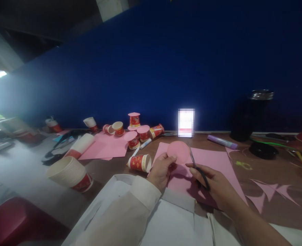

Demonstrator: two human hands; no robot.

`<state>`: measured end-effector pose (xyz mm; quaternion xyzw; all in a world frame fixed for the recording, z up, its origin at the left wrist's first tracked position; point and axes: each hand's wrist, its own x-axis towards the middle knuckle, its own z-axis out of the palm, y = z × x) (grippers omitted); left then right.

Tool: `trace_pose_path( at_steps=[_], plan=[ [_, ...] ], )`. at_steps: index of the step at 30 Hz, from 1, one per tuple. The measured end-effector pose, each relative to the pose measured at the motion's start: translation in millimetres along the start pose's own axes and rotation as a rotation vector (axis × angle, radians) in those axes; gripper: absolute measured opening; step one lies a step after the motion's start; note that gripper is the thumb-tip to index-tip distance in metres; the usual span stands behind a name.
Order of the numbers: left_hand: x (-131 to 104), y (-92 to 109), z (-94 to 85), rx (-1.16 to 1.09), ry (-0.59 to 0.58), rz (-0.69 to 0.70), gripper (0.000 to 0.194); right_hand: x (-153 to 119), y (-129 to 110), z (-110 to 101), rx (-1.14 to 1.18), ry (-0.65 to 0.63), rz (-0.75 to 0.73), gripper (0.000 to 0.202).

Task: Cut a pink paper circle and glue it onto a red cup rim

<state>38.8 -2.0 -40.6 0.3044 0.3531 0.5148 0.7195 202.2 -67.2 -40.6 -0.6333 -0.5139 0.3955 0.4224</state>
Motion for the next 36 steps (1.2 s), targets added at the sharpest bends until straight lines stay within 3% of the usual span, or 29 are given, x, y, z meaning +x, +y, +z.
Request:
trace_pose_path(
  at_steps=[36],
  plan=[
    [0.9, -7.1, -1.4, 0.041, -0.029, -0.01, 0.046, -2.7, -6.2, -2.8, -0.02, 0.011, -0.012, 0.063]
  ],
)
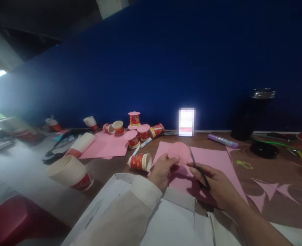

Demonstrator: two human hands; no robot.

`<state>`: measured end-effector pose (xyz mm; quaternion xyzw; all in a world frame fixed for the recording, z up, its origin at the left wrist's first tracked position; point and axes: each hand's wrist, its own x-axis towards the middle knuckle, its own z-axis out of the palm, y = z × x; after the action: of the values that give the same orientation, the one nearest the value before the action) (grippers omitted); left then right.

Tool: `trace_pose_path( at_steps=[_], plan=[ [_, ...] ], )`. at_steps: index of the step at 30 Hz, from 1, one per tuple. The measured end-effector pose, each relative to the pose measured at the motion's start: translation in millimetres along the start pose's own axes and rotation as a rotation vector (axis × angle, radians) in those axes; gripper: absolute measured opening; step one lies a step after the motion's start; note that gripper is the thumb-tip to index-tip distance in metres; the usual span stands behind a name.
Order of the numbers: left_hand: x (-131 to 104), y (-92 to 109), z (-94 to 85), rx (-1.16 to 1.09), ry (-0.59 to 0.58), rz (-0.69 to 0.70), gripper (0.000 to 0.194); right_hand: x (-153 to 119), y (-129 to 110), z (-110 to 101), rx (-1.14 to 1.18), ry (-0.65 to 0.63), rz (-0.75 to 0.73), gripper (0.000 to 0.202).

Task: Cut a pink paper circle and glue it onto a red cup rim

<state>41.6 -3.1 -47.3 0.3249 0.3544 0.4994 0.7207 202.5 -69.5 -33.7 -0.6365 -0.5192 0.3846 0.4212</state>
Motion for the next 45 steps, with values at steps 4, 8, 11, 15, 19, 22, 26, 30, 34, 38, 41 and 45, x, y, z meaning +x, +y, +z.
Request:
trace_pose_path(
  at_steps=[4, 8, 11, 15, 19, 22, 26, 30, 34, 38, 41, 45],
  plan=[
    [0, 0, -0.2, 0.003, 0.01, 0.004, 0.045, 0, -1, 0, -0.011, -0.004, 0.002, 0.061],
    [-1, 1, 0.0, 0.004, -0.002, 0.0, 0.046, 0, -2, 0, -0.006, 0.004, 0.012, 0.061],
    [-2, 2, 0.4, 0.008, 0.004, -0.001, 0.046, 0, -2, -1, -0.048, -0.001, -0.01, 0.061],
    [-2, 3, 1.1, -0.002, 0.008, 0.002, 0.046, 0, -3, -1, -0.065, -0.004, -0.017, 0.063],
    [-2, 3, 1.4, 0.002, 0.024, 0.004, 0.046, 0, -3, 0, -0.057, 0.0, -0.02, 0.059],
    [-2, 4, 1.4, -0.007, 0.02, -0.006, 0.045, 1, -1, 1, -0.033, 0.023, -0.012, 0.06],
    [-3, 5, 1.3, 0.003, 0.03, -0.007, 0.045, 1, -2, 1, -0.041, 0.024, -0.009, 0.06],
    [-3, 6, 1.8, 0.002, 0.037, -0.018, 0.045, 0, -3, -1, -0.064, 0.004, -0.008, 0.06],
    [-4, 7, 2.6, -0.005, 0.04, -0.019, 0.044, 2, 1, -3, -0.099, -0.007, -0.024, 0.056],
    [-3, 7, 2.4, -0.002, 0.052, -0.018, 0.044, 3, 4, -3, -0.053, -0.005, -0.006, 0.054],
    [-1, 7, 1.6, 0.009, 0.052, -0.008, 0.045, 4, 6, -5, -0.053, -0.041, -0.005, 0.057],
    [-1, 7, 1.1, 0.018, 0.055, -0.003, 0.046, 6, 7, -6, -0.106, -0.052, -0.033, 0.055]
  ],
)
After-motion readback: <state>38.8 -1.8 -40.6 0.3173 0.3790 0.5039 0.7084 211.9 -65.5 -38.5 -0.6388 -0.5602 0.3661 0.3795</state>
